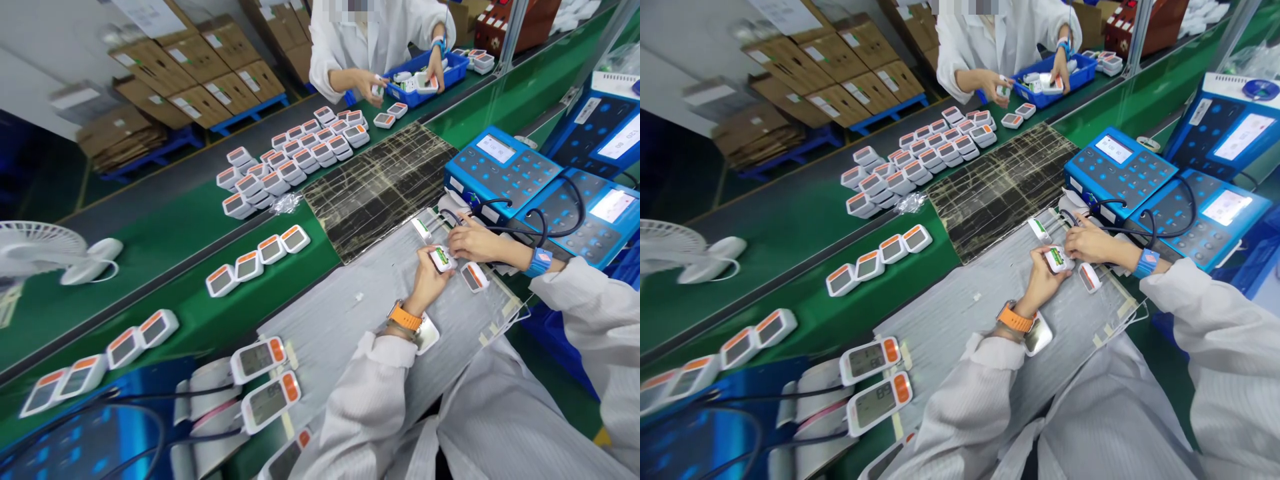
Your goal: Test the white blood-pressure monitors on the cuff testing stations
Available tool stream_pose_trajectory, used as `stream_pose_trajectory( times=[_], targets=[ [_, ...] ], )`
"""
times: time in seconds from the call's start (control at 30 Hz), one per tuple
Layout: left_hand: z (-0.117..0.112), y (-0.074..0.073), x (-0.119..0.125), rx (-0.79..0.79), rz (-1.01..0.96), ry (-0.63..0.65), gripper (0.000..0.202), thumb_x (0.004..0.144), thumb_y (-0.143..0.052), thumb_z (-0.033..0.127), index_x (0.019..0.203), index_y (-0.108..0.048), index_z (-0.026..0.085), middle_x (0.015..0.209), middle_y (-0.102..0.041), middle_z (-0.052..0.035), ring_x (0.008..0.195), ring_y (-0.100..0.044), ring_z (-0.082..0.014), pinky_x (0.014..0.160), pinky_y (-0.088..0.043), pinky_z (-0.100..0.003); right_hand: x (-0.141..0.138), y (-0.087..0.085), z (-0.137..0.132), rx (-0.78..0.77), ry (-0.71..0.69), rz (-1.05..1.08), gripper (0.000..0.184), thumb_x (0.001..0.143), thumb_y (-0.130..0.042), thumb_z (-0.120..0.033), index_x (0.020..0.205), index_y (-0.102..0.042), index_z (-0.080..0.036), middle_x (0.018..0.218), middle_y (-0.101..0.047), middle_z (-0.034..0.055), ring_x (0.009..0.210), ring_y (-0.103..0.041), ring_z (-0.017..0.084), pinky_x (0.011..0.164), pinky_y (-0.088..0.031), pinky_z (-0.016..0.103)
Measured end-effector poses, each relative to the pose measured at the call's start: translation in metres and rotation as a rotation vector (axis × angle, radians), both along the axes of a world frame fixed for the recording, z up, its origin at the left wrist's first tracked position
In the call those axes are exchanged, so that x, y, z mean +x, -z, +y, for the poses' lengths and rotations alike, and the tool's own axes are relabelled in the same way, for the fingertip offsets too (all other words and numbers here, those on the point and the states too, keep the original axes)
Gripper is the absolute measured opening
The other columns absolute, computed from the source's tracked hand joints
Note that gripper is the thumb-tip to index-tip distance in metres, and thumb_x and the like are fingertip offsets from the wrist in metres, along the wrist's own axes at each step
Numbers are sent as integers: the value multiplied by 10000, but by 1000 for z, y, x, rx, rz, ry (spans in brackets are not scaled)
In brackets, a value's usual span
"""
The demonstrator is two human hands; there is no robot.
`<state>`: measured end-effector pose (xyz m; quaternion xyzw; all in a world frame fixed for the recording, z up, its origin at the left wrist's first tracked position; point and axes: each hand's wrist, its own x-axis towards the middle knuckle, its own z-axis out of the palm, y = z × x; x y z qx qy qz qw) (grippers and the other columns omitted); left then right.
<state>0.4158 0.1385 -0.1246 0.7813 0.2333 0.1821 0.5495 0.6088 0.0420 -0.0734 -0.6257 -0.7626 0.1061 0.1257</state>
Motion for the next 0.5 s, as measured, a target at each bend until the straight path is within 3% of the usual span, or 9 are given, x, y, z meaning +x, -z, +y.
stream_pose_trajectory(
  times=[0.37,0.5],
  targets=[
    [-6,-6,8,93,65,4,725,697,-840,113,1231,-365,233,1339,-586,-130,1213,-639,-294,1001,-523,-465,-1,-2,1,-44,37,-29,217,931,-544,-206,854,-747,-214,1000,-762,72,1100,-635,271,1194,-22,704],
    [-7,-15,12,184,87,88,746,748,-828,112,1322,-361,212,1327,-603,-149,1214,-650,-319,994,-540,-466,-10,-19,-7,-75,54,-123,227,905,-542,-152,824,-744,-216,1049,-767,87,1169,-629,294,1212,-93,686]
  ],
)
